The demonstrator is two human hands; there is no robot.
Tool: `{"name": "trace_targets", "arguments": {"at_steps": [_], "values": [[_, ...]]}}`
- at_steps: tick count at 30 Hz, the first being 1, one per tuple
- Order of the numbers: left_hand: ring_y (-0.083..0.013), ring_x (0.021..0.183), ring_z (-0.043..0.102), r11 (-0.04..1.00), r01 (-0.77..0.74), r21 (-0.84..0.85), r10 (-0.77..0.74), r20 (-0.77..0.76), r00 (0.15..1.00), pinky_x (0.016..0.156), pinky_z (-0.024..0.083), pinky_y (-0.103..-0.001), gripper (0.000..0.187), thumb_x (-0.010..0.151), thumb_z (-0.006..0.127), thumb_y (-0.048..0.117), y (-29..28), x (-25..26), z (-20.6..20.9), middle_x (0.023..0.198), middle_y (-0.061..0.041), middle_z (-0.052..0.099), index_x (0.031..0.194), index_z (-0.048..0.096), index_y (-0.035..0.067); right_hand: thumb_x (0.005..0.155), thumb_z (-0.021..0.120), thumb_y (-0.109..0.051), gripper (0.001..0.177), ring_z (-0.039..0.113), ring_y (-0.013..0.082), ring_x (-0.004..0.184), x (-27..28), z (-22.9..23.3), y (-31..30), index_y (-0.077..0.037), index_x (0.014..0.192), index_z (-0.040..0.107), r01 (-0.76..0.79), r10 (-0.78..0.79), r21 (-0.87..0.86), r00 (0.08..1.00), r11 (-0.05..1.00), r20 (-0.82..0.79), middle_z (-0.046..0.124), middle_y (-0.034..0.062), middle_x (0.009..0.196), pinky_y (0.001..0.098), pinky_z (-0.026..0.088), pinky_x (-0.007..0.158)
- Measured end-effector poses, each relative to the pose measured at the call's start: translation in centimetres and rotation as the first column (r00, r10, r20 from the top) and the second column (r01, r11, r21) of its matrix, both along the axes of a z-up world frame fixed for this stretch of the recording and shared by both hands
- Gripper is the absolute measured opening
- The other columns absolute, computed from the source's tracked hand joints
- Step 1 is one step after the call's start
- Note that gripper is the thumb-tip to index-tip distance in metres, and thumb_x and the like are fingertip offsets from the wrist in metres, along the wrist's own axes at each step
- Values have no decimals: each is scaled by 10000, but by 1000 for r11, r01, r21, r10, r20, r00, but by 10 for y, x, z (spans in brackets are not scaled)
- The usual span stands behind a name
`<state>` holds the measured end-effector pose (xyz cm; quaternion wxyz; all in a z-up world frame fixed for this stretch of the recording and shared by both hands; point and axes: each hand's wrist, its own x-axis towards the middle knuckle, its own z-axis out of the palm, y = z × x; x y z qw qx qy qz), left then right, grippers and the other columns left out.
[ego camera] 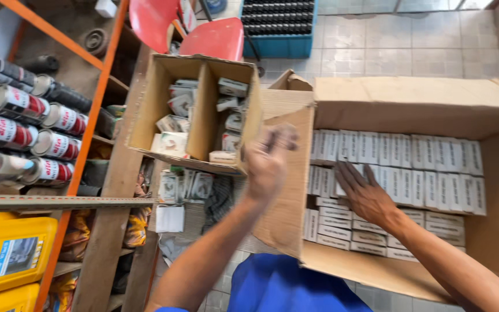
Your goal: The person picks up small white rectangular boxes from a cardboard box and arranges them into neat rows inside a larger cardboard box by hand.
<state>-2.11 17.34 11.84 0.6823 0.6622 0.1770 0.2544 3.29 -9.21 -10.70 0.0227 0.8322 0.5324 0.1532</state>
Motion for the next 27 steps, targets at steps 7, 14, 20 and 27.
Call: {"name": "trace_targets", "arguments": {"at_steps": [7, 14, 20, 27], "values": [[-318, 705, 763, 751, -271, 602, 459, -182, 870, 708, 557, -393, 488, 1042, 704, 522, 301, 24, -39, 563, -136, 685, 754, 725, 128, 848, 584, -675, 980, 448, 366, 1544, -11, 3, 19, -67, 1596, 406, 111, -107, -135, 993, 985, 42, 433, 218, 1667, 614, 480, 1177], [-381, 1118, 731, 369, 557, 744, 341, -666, 664, 917, 616, -552, 366, 974, 729, 305, 413, 87, -138, 1300, -93, 674, 1319, 691, 189, 897, 469, -793, 991, 407, 303, 1584, -21, -3, 40, -136, 1630, 358, 339, -387, -369, 920, 865, -64, 413, 150, 1686, 609, 438, 1223], [-427, 1052, 697, 129, 691, 711, 322, -690, 649, 748, 615, -572, 475, 871, 562, -52, 422, 110, -176, 1196, -166, 701, 1319, 594, 102, 997, 312, -708, 933, 212, 318, 1637, -24, -13, 37, -103, 1697, 185, 386, -422, -265, 901, 884, -96, 223, 171, 1755, 571, 227, 1287], [-257, 998, 586, 98, 725, 682, 288, -717, 635, 720, 616, -343, 373, 893, 355, -144, 427, 96, -149, 1153, -147, 602, 1105, 601, 38, 919, 560, -564, 852, 400, 412, 1541, -28, 33, 44, -115, 1613, 351, 458, -492, -185, 838, 869, -237, 379, 260, 1672, 633, 357, 1244]]}}
